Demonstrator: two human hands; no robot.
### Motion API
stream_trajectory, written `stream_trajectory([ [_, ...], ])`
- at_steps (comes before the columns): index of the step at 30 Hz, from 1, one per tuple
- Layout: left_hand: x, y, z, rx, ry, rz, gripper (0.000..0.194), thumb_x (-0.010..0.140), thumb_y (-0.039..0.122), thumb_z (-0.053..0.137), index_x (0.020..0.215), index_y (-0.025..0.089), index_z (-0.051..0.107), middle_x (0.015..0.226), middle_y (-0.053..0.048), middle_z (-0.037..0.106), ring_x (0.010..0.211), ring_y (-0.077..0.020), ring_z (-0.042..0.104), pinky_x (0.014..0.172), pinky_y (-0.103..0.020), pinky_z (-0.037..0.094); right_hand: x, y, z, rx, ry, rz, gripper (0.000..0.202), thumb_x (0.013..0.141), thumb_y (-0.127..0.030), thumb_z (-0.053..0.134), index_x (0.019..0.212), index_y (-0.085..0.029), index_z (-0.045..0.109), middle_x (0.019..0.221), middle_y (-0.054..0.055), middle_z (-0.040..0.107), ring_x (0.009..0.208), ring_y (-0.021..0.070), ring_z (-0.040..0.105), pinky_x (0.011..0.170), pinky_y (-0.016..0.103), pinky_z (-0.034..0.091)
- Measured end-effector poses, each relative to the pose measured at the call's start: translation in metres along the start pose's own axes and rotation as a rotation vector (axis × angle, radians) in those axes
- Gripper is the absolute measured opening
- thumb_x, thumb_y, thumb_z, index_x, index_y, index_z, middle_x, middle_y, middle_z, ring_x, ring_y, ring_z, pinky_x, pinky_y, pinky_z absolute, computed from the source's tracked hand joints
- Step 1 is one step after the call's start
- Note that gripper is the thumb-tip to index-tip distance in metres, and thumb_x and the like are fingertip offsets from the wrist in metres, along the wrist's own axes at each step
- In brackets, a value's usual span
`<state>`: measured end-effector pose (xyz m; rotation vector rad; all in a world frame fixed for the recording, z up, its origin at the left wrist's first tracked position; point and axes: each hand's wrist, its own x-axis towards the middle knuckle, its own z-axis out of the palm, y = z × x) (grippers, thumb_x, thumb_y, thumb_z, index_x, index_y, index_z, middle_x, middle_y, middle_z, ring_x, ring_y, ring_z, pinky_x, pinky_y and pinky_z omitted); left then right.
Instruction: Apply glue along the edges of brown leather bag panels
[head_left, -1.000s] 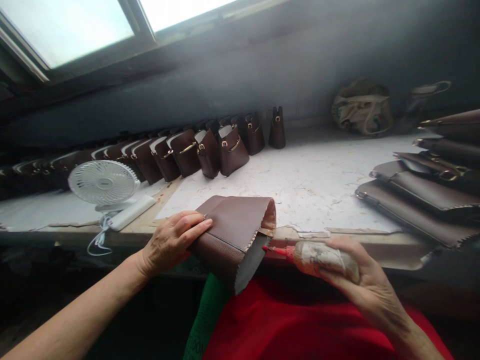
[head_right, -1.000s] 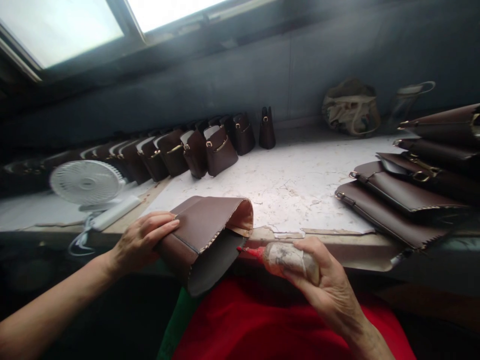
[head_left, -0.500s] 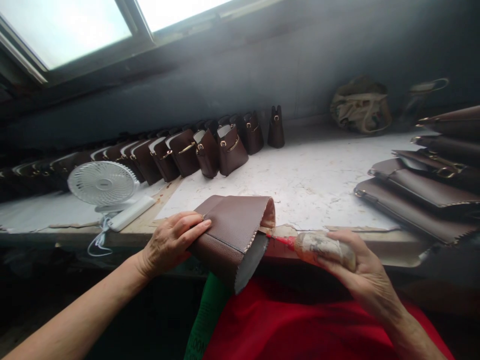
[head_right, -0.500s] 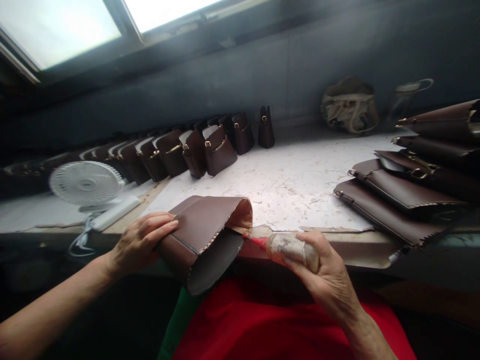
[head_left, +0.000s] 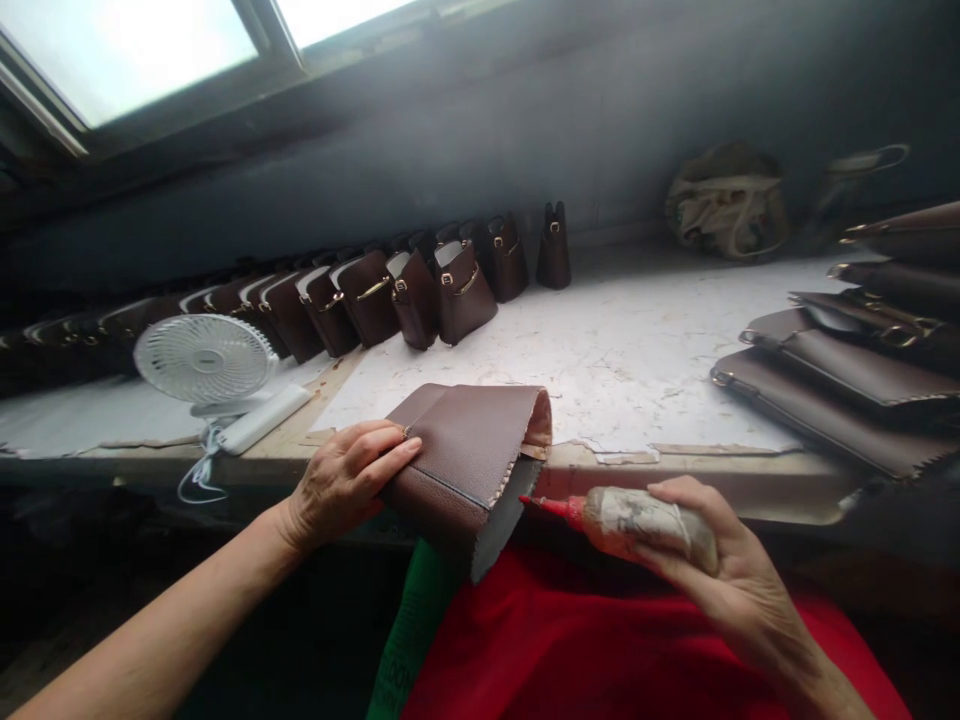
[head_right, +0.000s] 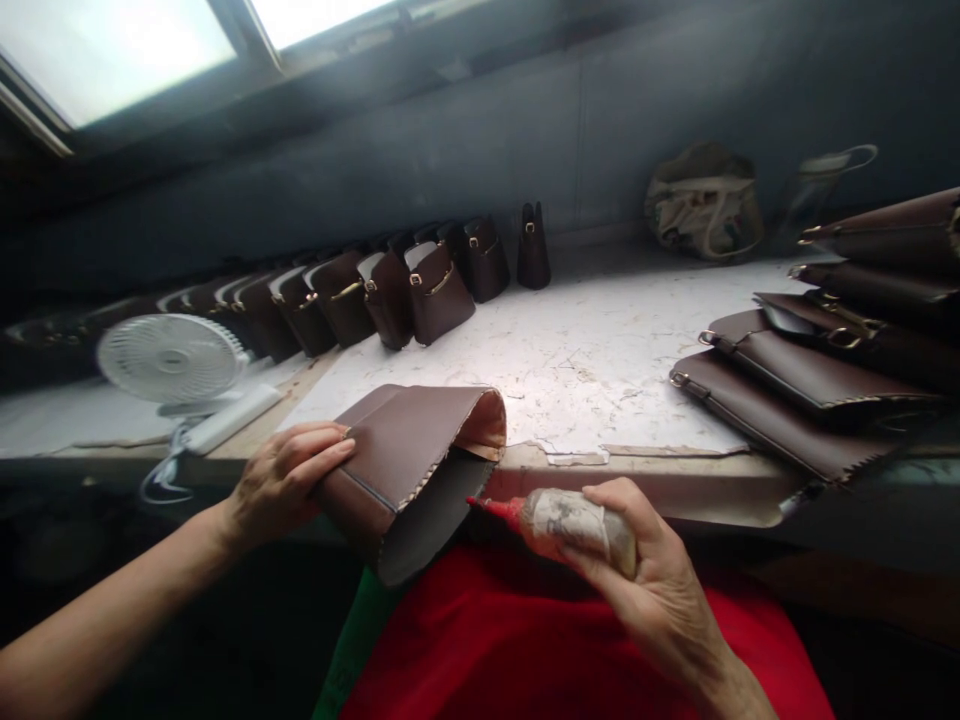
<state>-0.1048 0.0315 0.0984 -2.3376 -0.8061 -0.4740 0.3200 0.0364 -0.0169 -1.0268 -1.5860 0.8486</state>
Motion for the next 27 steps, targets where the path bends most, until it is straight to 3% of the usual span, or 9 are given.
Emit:
stream_trajectory([
  [7, -0.006, 0.004, 0.001, -0.021, 0.028, -0.042, 0.063, 0.097, 0.009, 0.054, 0.157, 0.023, 0.044, 0.117, -0.011, 0.072, 0.110, -0.0266, 0.071, 0.096, -0.041, 0.063, 0.008, 0.002, 0.002, -0.126, 0.121, -0.078, 0.031, 0.092, -0.039, 0.079, 0.119, -0.029, 0.066, 0.109, 0.003, 0.072, 0.094, 0.0210, 0.073, 0.079, 0.028, 0.059],
  [12, -0.008, 0.005, 0.002, -0.022, 0.031, -0.047, 0.061, 0.099, 0.011, 0.054, 0.158, 0.025, 0.044, 0.117, -0.010, 0.072, 0.111, -0.0263, 0.071, 0.096, -0.041, 0.063, 0.013, -0.003, -0.004, -0.081, -0.009, -0.068, 0.030, 0.091, -0.037, 0.079, 0.118, -0.029, 0.067, 0.105, 0.002, 0.074, 0.087, 0.0208, 0.075, 0.074, 0.027, 0.062],
  [17, -0.010, 0.007, 0.004, -0.022, 0.048, -0.052, 0.062, 0.099, 0.012, 0.054, 0.159, 0.024, 0.044, 0.117, -0.011, 0.071, 0.110, -0.0267, 0.071, 0.096, -0.042, 0.063, 0.015, -0.008, 0.000, -0.066, 0.117, -0.012, 0.031, 0.086, -0.040, 0.082, 0.110, -0.027, 0.069, 0.102, 0.002, 0.075, 0.086, 0.0210, 0.075, 0.077, 0.029, 0.062],
  [22, -0.012, 0.010, 0.006, -0.021, 0.069, -0.053, 0.063, 0.098, 0.013, 0.057, 0.159, 0.022, 0.044, 0.116, -0.013, 0.070, 0.109, -0.0277, 0.071, 0.095, -0.043, 0.064, 0.003, -0.012, 0.001, -0.013, 0.012, 0.006, 0.032, 0.088, -0.038, 0.082, 0.115, -0.029, 0.068, 0.102, 0.001, 0.071, 0.079, 0.0175, 0.071, 0.068, 0.024, 0.060],
  [27, -0.014, 0.015, 0.009, -0.026, 0.098, -0.086, 0.063, 0.096, 0.013, 0.057, 0.157, 0.024, 0.045, 0.115, -0.011, 0.071, 0.108, -0.0267, 0.072, 0.096, -0.043, 0.065, -0.015, -0.008, 0.003, -0.051, 0.081, 0.028, 0.031, 0.092, -0.039, 0.079, 0.118, -0.030, 0.065, 0.106, 0.001, 0.066, 0.082, 0.0173, 0.067, 0.070, 0.025, 0.058],
])
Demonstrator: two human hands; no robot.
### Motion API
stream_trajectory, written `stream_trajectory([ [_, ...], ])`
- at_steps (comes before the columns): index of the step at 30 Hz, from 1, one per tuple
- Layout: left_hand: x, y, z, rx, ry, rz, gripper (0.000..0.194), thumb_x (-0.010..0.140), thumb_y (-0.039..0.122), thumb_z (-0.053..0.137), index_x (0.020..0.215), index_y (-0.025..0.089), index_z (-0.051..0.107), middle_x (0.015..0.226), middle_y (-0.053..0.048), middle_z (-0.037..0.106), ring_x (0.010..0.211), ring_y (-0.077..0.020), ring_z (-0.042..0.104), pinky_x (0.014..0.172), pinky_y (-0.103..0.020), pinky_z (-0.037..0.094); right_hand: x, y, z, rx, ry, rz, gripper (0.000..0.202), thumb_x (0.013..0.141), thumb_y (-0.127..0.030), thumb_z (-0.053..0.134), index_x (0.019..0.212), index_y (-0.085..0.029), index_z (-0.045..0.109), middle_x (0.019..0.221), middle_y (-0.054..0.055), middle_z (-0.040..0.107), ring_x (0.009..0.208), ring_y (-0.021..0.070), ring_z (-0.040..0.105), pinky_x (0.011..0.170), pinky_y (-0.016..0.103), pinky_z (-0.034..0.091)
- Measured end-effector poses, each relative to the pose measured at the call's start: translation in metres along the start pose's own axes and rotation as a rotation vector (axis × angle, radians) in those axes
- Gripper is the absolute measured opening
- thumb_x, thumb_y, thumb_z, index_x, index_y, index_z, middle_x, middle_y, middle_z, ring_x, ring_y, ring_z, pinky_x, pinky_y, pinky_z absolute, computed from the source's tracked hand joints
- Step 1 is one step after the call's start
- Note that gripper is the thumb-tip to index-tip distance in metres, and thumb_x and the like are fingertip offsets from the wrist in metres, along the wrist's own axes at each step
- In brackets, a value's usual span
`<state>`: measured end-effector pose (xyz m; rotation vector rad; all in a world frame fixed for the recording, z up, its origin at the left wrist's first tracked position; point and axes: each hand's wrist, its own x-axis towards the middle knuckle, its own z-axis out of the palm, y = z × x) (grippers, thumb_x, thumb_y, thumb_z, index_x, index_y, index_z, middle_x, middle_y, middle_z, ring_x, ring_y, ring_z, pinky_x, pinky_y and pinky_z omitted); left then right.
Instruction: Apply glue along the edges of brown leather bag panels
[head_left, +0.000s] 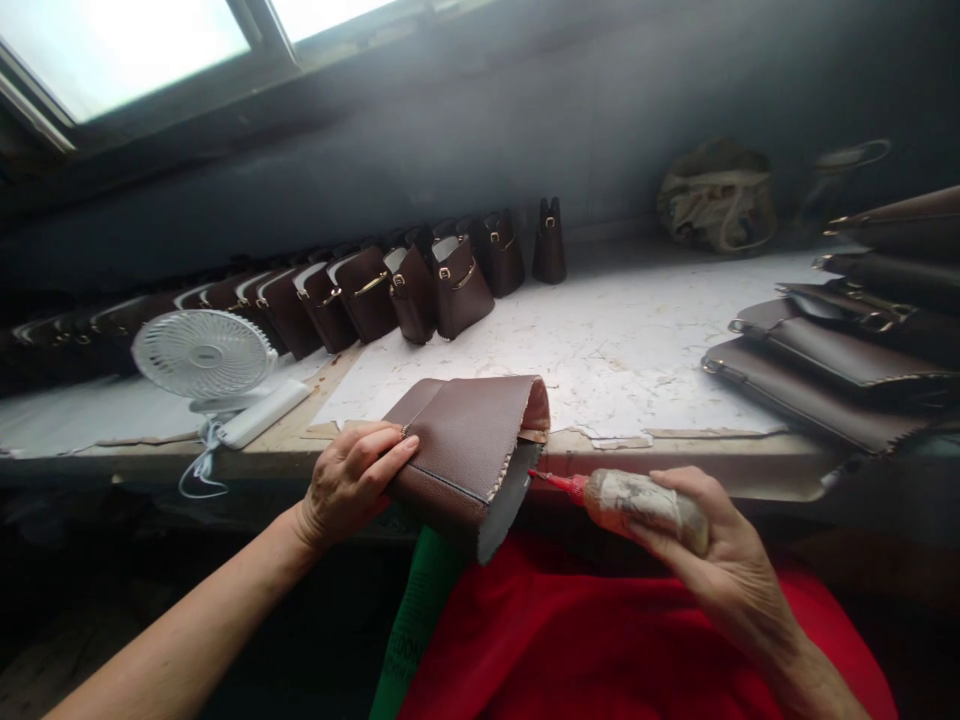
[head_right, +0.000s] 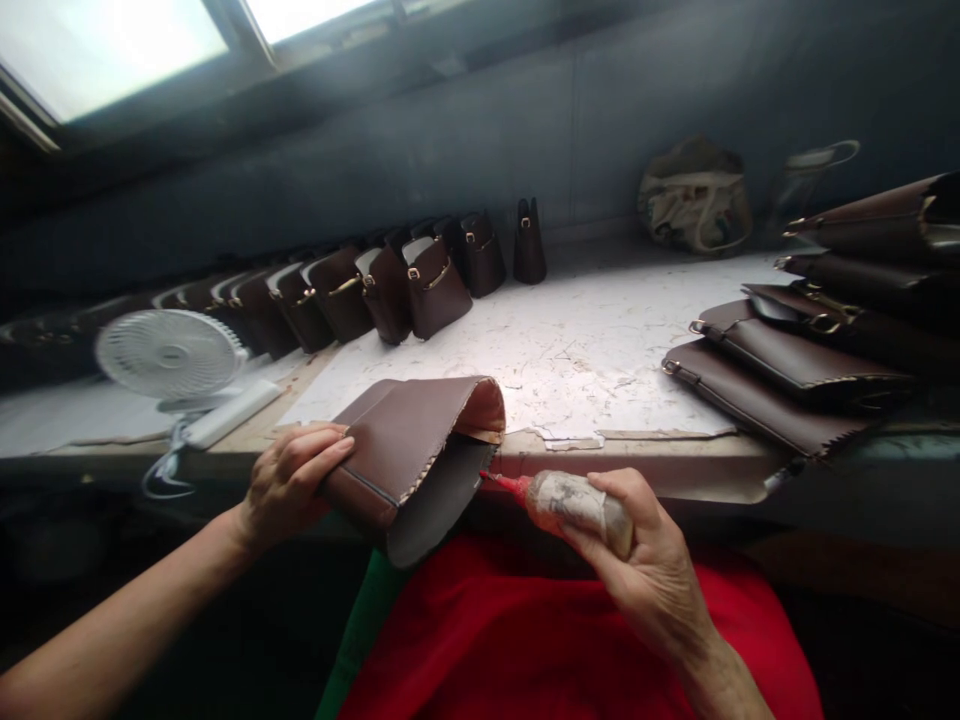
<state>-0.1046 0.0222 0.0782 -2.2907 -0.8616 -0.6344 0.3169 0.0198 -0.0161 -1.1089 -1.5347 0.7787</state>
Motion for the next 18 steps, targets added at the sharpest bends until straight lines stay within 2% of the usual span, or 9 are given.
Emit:
stream_trajectory([
  [4, 0.000, 0.004, 0.002, 0.044, 0.003, 0.014, 0.061, 0.096, 0.013, 0.057, 0.156, 0.022, 0.046, 0.113, -0.012, 0.071, 0.107, -0.0268, 0.073, 0.095, -0.043, 0.064, -0.006, 0.004, 0.001, 0.076, -0.124, -0.027, 0.034, 0.093, -0.037, 0.079, 0.123, -0.032, 0.064, 0.114, 0.002, 0.066, 0.086, 0.0175, 0.069, 0.071, 0.023, 0.058],
  [9, 0.001, 0.009, 0.003, 0.080, 0.011, 0.032, 0.058, 0.099, 0.012, 0.051, 0.156, 0.015, 0.045, 0.113, -0.016, 0.069, 0.105, -0.0292, 0.072, 0.091, -0.044, 0.064, -0.004, 0.001, 0.001, 0.022, -0.025, -0.065, 0.031, 0.092, -0.034, 0.079, 0.120, -0.031, 0.065, 0.109, 0.001, 0.065, 0.085, 0.0163, 0.067, 0.073, 0.021, 0.057],
  [11, 0.001, 0.010, 0.003, 0.092, 0.013, 0.033, 0.058, 0.099, 0.011, 0.051, 0.156, 0.013, 0.045, 0.111, -0.016, 0.069, 0.104, -0.0293, 0.072, 0.091, -0.043, 0.064, -0.005, 0.000, 0.000, 0.023, -0.066, -0.052, 0.032, 0.093, -0.034, 0.079, 0.121, -0.032, 0.065, 0.109, 0.001, 0.066, 0.085, 0.0165, 0.068, 0.071, 0.021, 0.057],
  [14, 0.001, 0.012, 0.002, 0.106, 0.004, 0.028, 0.061, 0.097, 0.011, 0.054, 0.158, 0.015, 0.044, 0.112, -0.015, 0.070, 0.103, -0.0279, 0.072, 0.092, -0.041, 0.064, -0.007, -0.003, 0.000, 0.069, -0.146, -0.047, 0.035, 0.093, -0.034, 0.079, 0.125, -0.034, 0.064, 0.113, 0.002, 0.067, 0.086, 0.0170, 0.069, 0.071, 0.021, 0.057],
  [18, 0.002, 0.012, 0.000, 0.116, -0.018, 0.021, 0.061, 0.100, 0.014, 0.051, 0.160, 0.020, 0.043, 0.111, -0.014, 0.071, 0.099, -0.0264, 0.073, 0.088, -0.040, 0.065, -0.005, -0.007, 0.002, 0.035, -0.042, -0.094, 0.031, 0.092, -0.032, 0.079, 0.120, -0.032, 0.066, 0.106, 0.001, 0.066, 0.084, 0.0172, 0.068, 0.072, 0.022, 0.057],
])
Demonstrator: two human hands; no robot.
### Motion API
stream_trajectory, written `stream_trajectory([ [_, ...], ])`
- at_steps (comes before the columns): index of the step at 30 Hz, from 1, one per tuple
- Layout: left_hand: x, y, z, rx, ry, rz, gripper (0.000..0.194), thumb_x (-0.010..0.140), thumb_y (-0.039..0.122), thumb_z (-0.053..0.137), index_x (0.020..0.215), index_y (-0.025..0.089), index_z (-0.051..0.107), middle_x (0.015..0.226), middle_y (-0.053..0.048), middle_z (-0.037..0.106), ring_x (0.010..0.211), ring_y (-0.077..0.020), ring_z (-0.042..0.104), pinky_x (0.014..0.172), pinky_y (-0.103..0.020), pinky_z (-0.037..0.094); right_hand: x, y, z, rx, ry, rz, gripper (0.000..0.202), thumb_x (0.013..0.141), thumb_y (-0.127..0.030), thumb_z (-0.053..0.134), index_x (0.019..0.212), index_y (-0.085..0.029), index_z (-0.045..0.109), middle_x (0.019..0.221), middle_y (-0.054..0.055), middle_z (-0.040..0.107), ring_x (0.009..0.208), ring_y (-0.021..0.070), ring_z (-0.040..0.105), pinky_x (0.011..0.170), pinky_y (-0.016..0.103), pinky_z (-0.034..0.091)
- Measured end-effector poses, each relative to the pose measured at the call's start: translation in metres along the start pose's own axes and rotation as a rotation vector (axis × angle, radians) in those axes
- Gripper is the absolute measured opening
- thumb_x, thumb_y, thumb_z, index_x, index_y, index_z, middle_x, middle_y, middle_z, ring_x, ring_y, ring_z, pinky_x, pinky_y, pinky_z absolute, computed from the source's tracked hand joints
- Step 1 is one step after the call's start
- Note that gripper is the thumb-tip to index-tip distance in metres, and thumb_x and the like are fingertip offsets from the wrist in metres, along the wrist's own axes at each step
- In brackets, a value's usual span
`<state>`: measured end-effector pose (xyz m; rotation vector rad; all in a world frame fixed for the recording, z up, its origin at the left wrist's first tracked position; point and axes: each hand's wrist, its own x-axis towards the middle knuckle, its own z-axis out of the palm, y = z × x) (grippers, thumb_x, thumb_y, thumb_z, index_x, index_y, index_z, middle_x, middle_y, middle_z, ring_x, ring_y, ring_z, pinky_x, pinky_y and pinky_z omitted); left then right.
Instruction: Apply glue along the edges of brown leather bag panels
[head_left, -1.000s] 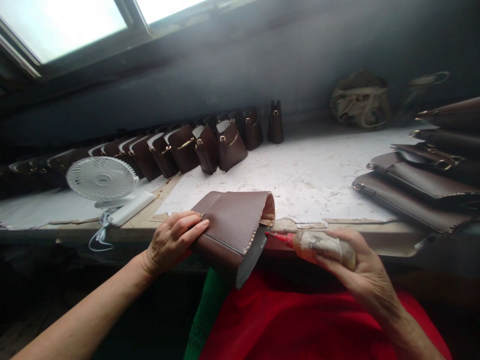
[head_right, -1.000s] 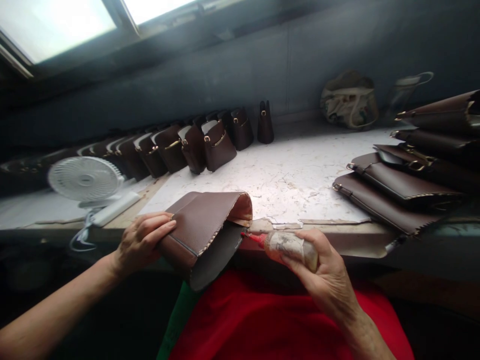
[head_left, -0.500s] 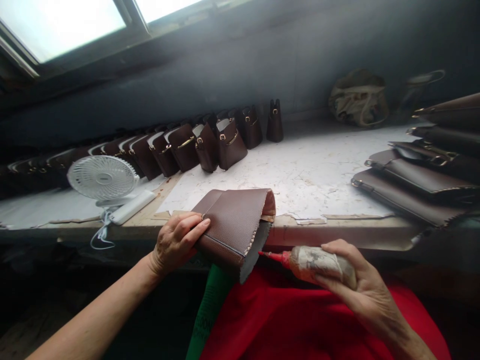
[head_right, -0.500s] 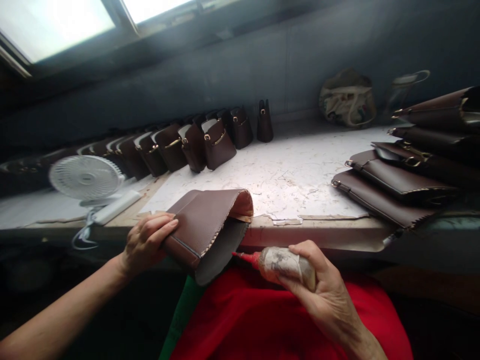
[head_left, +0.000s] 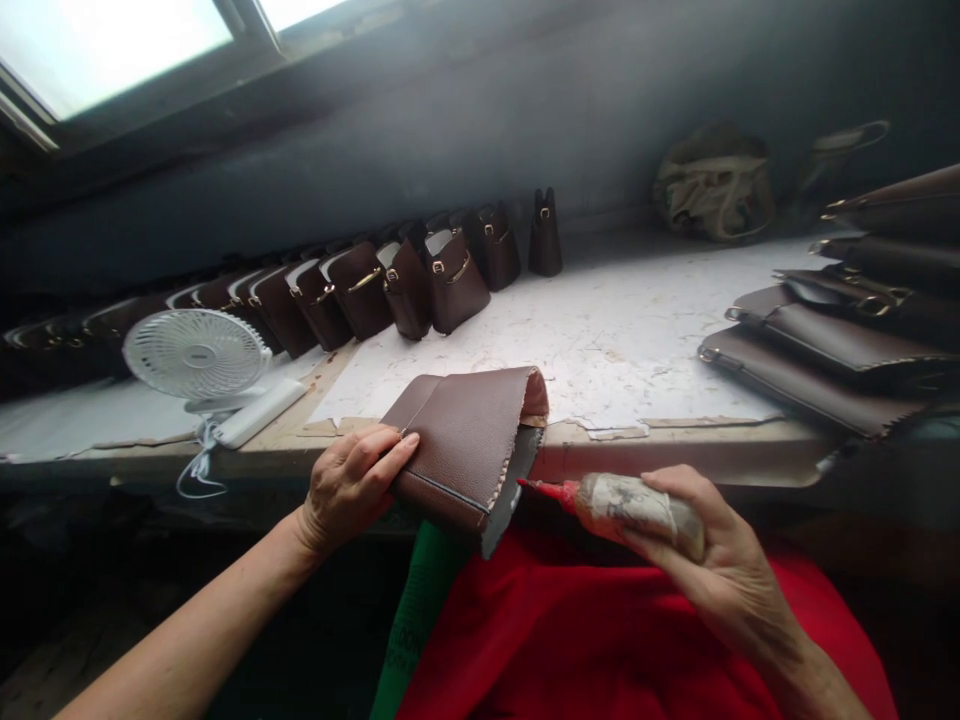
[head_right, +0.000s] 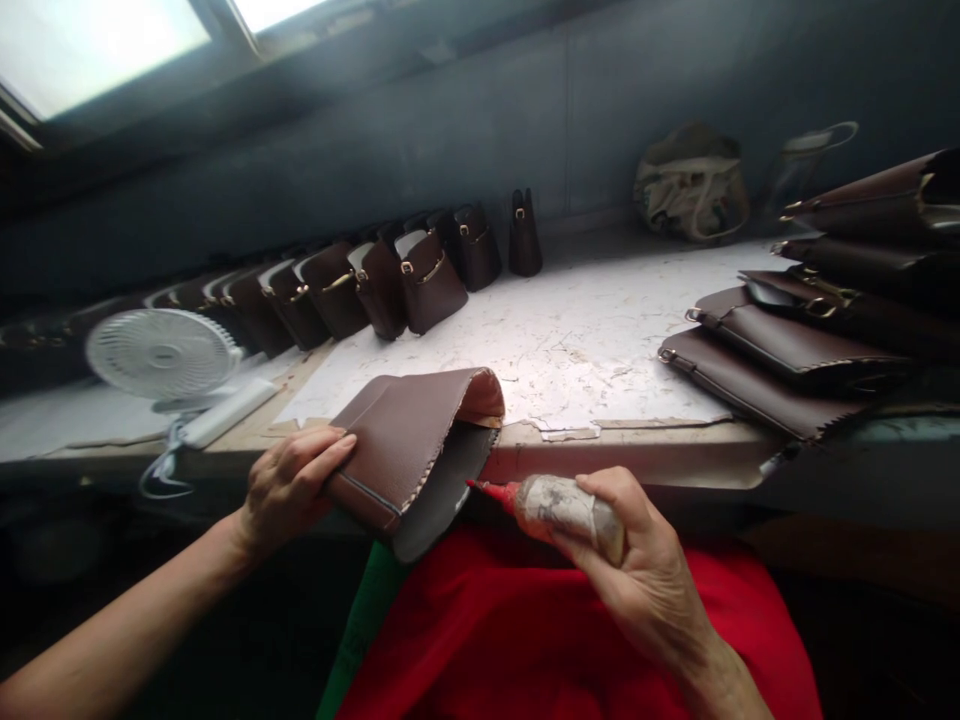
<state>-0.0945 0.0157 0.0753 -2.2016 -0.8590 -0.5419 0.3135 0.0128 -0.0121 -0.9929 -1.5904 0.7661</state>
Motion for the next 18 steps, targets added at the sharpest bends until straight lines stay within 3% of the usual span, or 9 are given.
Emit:
stream_trajectory([
  [2, 0.001, 0.000, -0.001, 0.004, -0.005, -0.003, 0.061, 0.100, 0.014, 0.052, 0.160, 0.020, 0.043, 0.110, -0.013, 0.071, 0.098, -0.0260, 0.073, 0.088, -0.040, 0.065, 0.000, -0.001, -0.001, -0.009, -0.008, 0.003, 0.030, 0.092, -0.032, 0.079, 0.119, -0.032, 0.065, 0.105, 0.001, 0.066, 0.084, 0.0175, 0.068, 0.071, 0.023, 0.057],
  [6, 0.002, 0.000, -0.001, 0.011, -0.010, -0.013, 0.066, 0.096, 0.008, 0.056, 0.159, 0.024, 0.044, 0.108, -0.010, 0.071, 0.097, -0.0236, 0.074, 0.090, -0.036, 0.064, -0.004, -0.003, -0.004, 0.081, -0.168, 0.024, 0.034, 0.096, -0.030, 0.076, 0.126, -0.034, 0.059, 0.110, 0.003, 0.066, 0.088, 0.0194, 0.072, 0.072, 0.025, 0.059],
  [12, -0.001, 0.001, 0.003, -0.016, 0.016, 0.012, 0.061, 0.097, 0.010, 0.055, 0.156, 0.019, 0.049, 0.109, -0.012, 0.070, 0.096, -0.0250, 0.073, 0.089, -0.036, 0.064, 0.002, -0.004, -0.001, -0.048, 0.013, -0.092, 0.032, 0.096, -0.027, 0.076, 0.124, -0.032, 0.061, 0.108, 0.001, 0.062, 0.088, 0.0138, 0.066, 0.076, 0.018, 0.055],
  [18, -0.005, 0.002, 0.006, -0.027, 0.022, 0.003, 0.060, 0.093, 0.008, 0.056, 0.153, 0.016, 0.051, 0.110, -0.013, 0.069, 0.098, -0.0260, 0.072, 0.089, -0.037, 0.063, -0.006, -0.017, -0.007, -0.018, -0.150, -0.077, 0.031, 0.099, -0.029, 0.072, 0.126, -0.032, 0.058, 0.113, 0.002, 0.064, 0.089, 0.0136, 0.068, 0.074, 0.017, 0.056],
])
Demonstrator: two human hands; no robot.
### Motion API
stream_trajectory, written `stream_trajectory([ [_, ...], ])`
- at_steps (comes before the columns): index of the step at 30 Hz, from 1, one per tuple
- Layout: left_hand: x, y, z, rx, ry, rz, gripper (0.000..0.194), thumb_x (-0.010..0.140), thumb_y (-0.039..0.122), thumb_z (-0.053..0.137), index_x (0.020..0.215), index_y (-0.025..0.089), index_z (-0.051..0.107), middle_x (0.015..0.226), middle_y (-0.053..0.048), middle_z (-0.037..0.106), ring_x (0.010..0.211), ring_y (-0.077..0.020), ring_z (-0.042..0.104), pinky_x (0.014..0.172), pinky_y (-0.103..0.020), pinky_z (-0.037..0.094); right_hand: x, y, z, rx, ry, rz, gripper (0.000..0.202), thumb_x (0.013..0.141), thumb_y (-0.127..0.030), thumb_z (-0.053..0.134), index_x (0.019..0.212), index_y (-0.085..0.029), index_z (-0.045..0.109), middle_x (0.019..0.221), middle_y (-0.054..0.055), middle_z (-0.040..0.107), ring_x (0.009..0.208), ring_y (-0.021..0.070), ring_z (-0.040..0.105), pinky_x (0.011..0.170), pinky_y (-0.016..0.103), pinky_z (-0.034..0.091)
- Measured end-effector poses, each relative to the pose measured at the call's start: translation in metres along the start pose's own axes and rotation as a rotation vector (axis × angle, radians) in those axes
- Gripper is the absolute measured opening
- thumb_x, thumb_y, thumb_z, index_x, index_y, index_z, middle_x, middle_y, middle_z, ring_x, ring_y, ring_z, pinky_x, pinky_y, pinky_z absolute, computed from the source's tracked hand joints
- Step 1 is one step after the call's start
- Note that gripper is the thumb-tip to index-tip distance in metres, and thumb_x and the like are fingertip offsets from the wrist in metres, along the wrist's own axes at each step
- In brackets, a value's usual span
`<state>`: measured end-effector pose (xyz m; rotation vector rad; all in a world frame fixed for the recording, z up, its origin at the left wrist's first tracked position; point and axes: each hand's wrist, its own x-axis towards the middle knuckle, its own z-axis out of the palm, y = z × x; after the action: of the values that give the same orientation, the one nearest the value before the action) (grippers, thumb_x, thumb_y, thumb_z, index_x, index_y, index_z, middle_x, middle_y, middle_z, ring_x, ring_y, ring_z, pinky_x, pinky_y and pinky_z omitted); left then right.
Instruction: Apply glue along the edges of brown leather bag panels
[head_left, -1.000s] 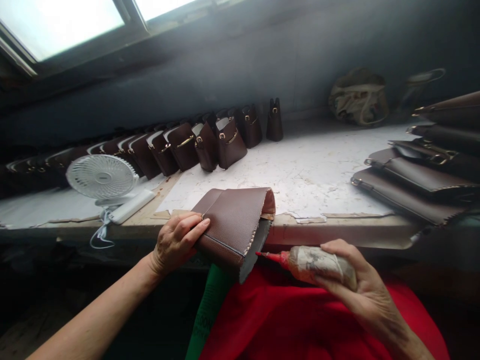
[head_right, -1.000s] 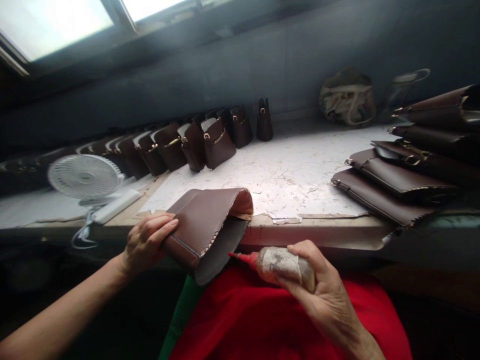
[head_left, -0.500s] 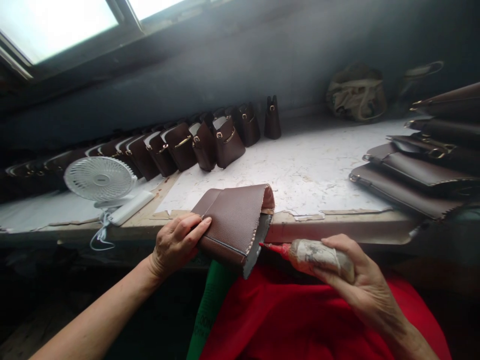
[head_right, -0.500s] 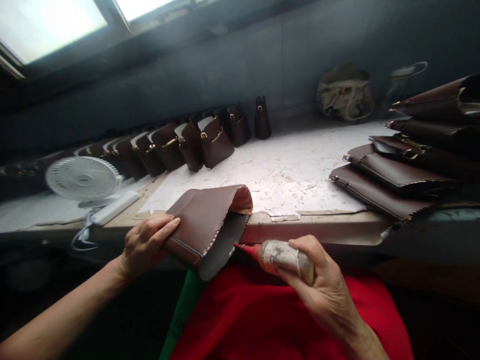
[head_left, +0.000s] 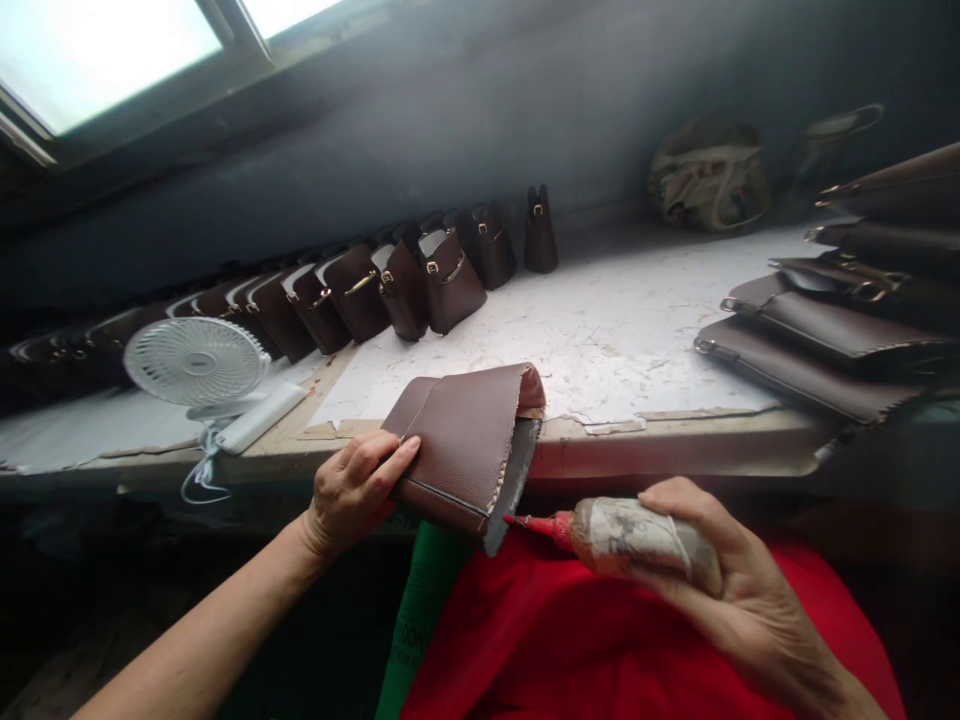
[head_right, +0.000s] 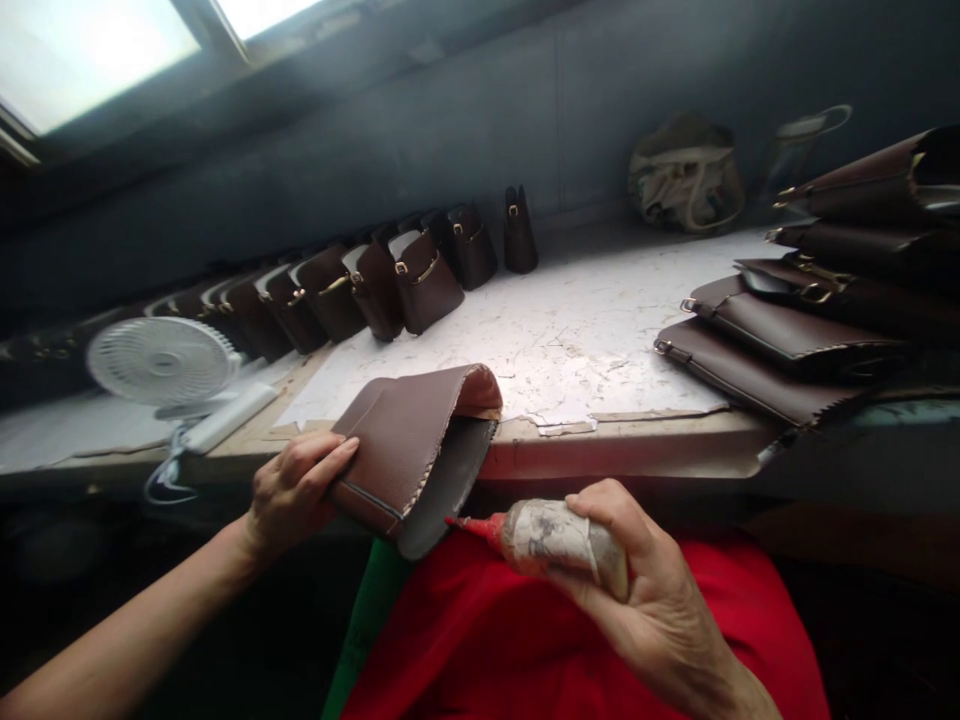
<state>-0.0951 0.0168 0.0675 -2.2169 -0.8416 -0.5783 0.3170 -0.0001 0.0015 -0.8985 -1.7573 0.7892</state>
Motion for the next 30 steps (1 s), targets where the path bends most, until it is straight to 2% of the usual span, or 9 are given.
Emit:
stream_trajectory([
  [5, -0.004, 0.003, 0.001, -0.020, -0.012, -0.013, 0.052, 0.097, 0.015, 0.055, 0.149, 0.013, 0.053, 0.112, -0.014, 0.067, 0.100, -0.0269, 0.069, 0.088, -0.038, 0.062, -0.003, -0.009, 0.001, -0.020, 0.045, -0.007, 0.031, 0.099, -0.028, 0.072, 0.126, -0.032, 0.058, 0.106, 0.000, 0.063, 0.086, 0.0123, 0.067, 0.075, 0.016, 0.055],
  [9, -0.008, 0.007, 0.002, -0.006, -0.022, -0.057, 0.059, 0.095, 0.014, 0.060, 0.153, 0.017, 0.049, 0.112, -0.012, 0.067, 0.101, -0.0257, 0.068, 0.091, -0.037, 0.061, -0.006, -0.013, 0.000, -0.016, -0.026, 0.033, 0.031, 0.099, -0.032, 0.073, 0.126, -0.033, 0.058, 0.114, 0.001, 0.063, 0.088, 0.0134, 0.068, 0.071, 0.016, 0.056],
  [15, -0.009, 0.011, 0.003, 0.001, -0.024, -0.071, 0.066, 0.095, 0.014, 0.062, 0.158, 0.017, 0.045, 0.112, -0.013, 0.067, 0.101, -0.0280, 0.069, 0.091, -0.040, 0.062, -0.011, -0.012, 0.000, 0.011, 0.004, 0.089, 0.034, 0.098, -0.032, 0.074, 0.127, -0.034, 0.057, 0.110, 0.000, 0.065, 0.085, 0.0148, 0.070, 0.071, 0.019, 0.058],
  [19, -0.007, 0.012, 0.003, 0.008, -0.030, -0.078, 0.073, 0.091, 0.010, 0.067, 0.160, 0.017, 0.043, 0.112, -0.013, 0.067, 0.100, -0.0284, 0.070, 0.090, -0.040, 0.063, -0.009, -0.014, 0.000, -0.028, -0.011, 0.053, 0.033, 0.098, -0.036, 0.074, 0.126, -0.034, 0.058, 0.112, 0.000, 0.066, 0.086, 0.0140, 0.070, 0.070, 0.017, 0.057],
  [23, -0.006, 0.011, 0.003, 0.013, -0.042, -0.078, 0.072, 0.091, 0.012, 0.067, 0.160, 0.016, 0.043, 0.112, -0.014, 0.068, 0.099, -0.0290, 0.070, 0.089, -0.042, 0.064, -0.006, -0.014, 0.001, -0.062, 0.041, 0.067, 0.029, 0.098, -0.035, 0.074, 0.122, -0.033, 0.059, 0.105, -0.001, 0.066, 0.082, 0.0127, 0.068, 0.071, 0.016, 0.056],
  [27, -0.008, 0.012, 0.004, 0.016, -0.033, -0.091, 0.068, 0.093, 0.015, 0.065, 0.158, 0.020, 0.045, 0.112, -0.013, 0.068, 0.100, -0.0280, 0.071, 0.089, -0.040, 0.064, -0.007, -0.017, 0.002, -0.027, 0.002, 0.060, 0.031, 0.099, -0.040, 0.073, 0.126, -0.034, 0.058, 0.112, 0.000, 0.066, 0.086, 0.0138, 0.069, 0.070, 0.017, 0.057],
  [30, -0.012, 0.013, 0.007, 0.031, -0.013, -0.096, 0.071, 0.093, 0.014, 0.067, 0.159, 0.019, 0.044, 0.111, -0.013, 0.067, 0.100, -0.0277, 0.070, 0.088, -0.039, 0.063, -0.009, -0.017, 0.000, -0.048, 0.018, 0.061, 0.030, 0.098, -0.037, 0.073, 0.123, -0.033, 0.058, 0.105, -0.001, 0.066, 0.081, 0.0126, 0.068, 0.070, 0.016, 0.056],
])
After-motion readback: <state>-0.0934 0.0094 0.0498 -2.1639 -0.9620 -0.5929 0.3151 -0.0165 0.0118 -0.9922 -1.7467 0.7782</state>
